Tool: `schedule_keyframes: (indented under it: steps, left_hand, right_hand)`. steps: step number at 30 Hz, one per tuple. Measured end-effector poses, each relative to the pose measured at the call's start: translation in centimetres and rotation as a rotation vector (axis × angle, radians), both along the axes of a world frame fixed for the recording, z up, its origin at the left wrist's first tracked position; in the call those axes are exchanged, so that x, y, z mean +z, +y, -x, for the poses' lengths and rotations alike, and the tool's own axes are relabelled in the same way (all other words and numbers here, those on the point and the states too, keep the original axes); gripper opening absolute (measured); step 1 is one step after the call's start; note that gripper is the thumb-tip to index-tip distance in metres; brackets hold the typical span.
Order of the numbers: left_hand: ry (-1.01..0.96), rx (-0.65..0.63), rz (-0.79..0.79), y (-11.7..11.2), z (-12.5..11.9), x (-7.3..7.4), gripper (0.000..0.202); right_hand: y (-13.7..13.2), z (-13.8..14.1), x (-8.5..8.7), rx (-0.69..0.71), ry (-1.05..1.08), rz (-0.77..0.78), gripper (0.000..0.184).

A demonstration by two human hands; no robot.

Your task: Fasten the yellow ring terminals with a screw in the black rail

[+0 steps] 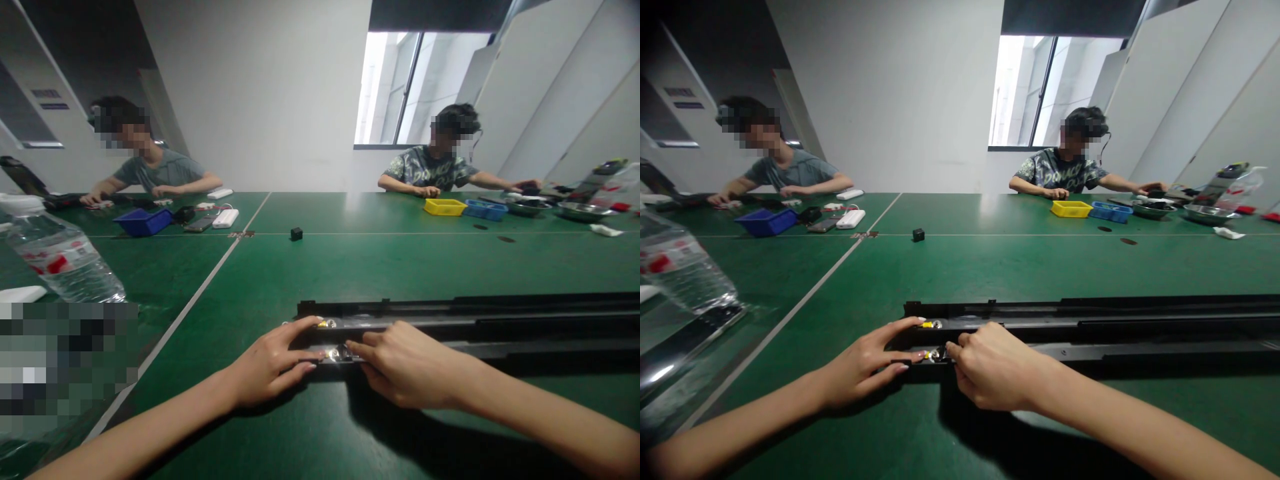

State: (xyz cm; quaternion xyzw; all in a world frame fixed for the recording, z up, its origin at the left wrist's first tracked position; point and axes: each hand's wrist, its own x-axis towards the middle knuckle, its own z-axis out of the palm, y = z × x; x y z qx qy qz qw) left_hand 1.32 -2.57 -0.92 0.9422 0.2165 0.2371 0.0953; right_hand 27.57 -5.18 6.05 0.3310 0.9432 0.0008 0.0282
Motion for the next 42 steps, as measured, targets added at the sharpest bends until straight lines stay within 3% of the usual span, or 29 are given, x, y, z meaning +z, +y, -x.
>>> schedule_keyframes:
  steps: [9, 20, 32, 42]
  left_hand:
    - [0.0, 0.004, -0.004, 0.04, 0.03, -0.31, 0.032]
    - [0.004, 0.008, 0.006, -0.08, -0.01, 0.27, 0.032]
    - [0.01, 0.009, 0.019, 0.03, 0.15, -0.3, 0.033]
    - [0.008, 0.007, 0.003, -0.07, 0.08, 0.01, 0.033]
  right_hand:
    - [-0.41, 0.23, -0.22, 0.009, -0.046, -0.08, 0.022]
    - [-0.78, 0.12, -0.91, 0.033, -0.123, -0.184, 0.039]
    - [-0.81, 0.06, -0.86, 0.039, -0.123, -0.198, 0.037]
    - [-0.53, 0.03, -0.5, 0.002, -0.045, -0.149, 0.018]
